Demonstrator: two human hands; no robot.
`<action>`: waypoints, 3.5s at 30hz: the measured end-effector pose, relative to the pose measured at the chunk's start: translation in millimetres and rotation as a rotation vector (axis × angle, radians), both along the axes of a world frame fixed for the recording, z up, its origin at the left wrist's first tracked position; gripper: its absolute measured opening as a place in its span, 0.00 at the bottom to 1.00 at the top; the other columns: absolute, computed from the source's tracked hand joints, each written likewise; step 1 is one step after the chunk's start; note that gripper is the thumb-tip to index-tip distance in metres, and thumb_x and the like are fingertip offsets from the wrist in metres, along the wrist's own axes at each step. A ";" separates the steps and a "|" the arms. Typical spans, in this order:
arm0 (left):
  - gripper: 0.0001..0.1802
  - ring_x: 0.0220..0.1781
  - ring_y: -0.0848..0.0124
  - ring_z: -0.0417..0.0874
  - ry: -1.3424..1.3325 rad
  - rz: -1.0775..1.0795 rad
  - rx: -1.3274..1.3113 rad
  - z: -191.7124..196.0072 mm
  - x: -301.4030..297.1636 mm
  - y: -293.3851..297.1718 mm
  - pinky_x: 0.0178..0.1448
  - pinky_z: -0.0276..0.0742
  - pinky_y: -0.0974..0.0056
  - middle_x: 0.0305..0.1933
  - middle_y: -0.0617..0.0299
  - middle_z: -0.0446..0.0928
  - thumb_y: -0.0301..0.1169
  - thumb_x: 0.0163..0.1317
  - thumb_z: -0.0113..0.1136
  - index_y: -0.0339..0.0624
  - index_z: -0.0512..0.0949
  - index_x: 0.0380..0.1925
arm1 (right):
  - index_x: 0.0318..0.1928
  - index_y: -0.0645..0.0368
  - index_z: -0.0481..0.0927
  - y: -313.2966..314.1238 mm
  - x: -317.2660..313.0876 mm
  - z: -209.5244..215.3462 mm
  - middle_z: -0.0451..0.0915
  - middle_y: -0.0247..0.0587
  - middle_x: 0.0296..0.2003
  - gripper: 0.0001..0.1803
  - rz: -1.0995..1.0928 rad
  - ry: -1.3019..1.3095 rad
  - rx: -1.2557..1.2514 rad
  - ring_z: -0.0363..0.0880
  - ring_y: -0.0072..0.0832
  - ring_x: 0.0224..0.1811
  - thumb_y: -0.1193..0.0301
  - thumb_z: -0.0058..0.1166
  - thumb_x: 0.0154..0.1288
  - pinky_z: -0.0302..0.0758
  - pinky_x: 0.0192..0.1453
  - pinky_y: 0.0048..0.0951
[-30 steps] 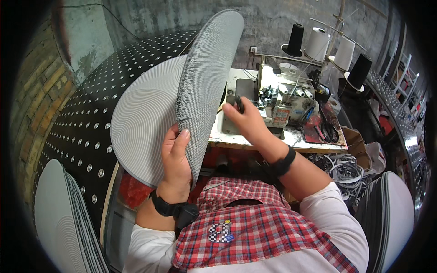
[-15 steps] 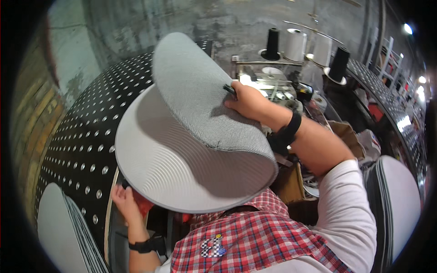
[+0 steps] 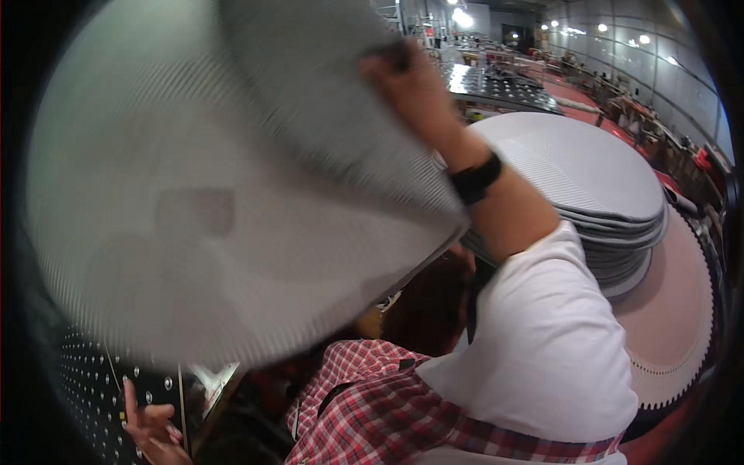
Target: Sewing the edges of circular white textured fabric pads using an industrial sewing machine.
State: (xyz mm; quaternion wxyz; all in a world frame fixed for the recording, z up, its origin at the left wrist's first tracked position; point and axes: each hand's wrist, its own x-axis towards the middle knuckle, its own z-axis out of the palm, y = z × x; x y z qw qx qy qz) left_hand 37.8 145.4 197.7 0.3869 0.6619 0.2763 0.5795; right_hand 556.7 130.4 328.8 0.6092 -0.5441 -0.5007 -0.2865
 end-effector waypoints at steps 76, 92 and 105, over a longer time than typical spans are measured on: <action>0.06 0.33 0.59 0.76 0.939 0.431 -0.029 -94.5 38.6 300.6 0.39 0.72 0.61 0.30 0.53 0.74 0.29 0.51 0.54 0.37 0.73 0.25 | 0.20 0.59 0.67 98.8 -119.4 -302.8 0.68 0.45 0.17 0.14 0.801 -0.253 -1.205 0.69 0.43 0.20 0.68 0.58 0.50 0.64 0.23 0.36; 0.04 0.33 0.57 0.76 0.878 0.507 -0.027 -99.4 35.1 308.1 0.40 0.72 0.60 0.28 0.51 0.74 0.26 0.50 0.53 0.36 0.72 0.24 | 0.23 0.58 0.70 105.8 -124.1 -304.2 0.72 0.45 0.22 0.10 0.774 -0.258 -1.340 0.73 0.43 0.27 0.68 0.57 0.44 0.70 0.29 0.37; 0.06 0.20 0.79 0.70 0.644 0.557 -0.203 -102.7 28.2 319.6 0.25 0.68 0.72 0.21 0.65 0.71 0.28 0.58 0.52 0.36 0.71 0.28 | 0.23 0.59 0.70 107.1 -124.6 -306.8 0.72 0.45 0.22 0.11 0.797 -0.250 -1.346 0.73 0.44 0.27 0.68 0.58 0.42 0.70 0.29 0.37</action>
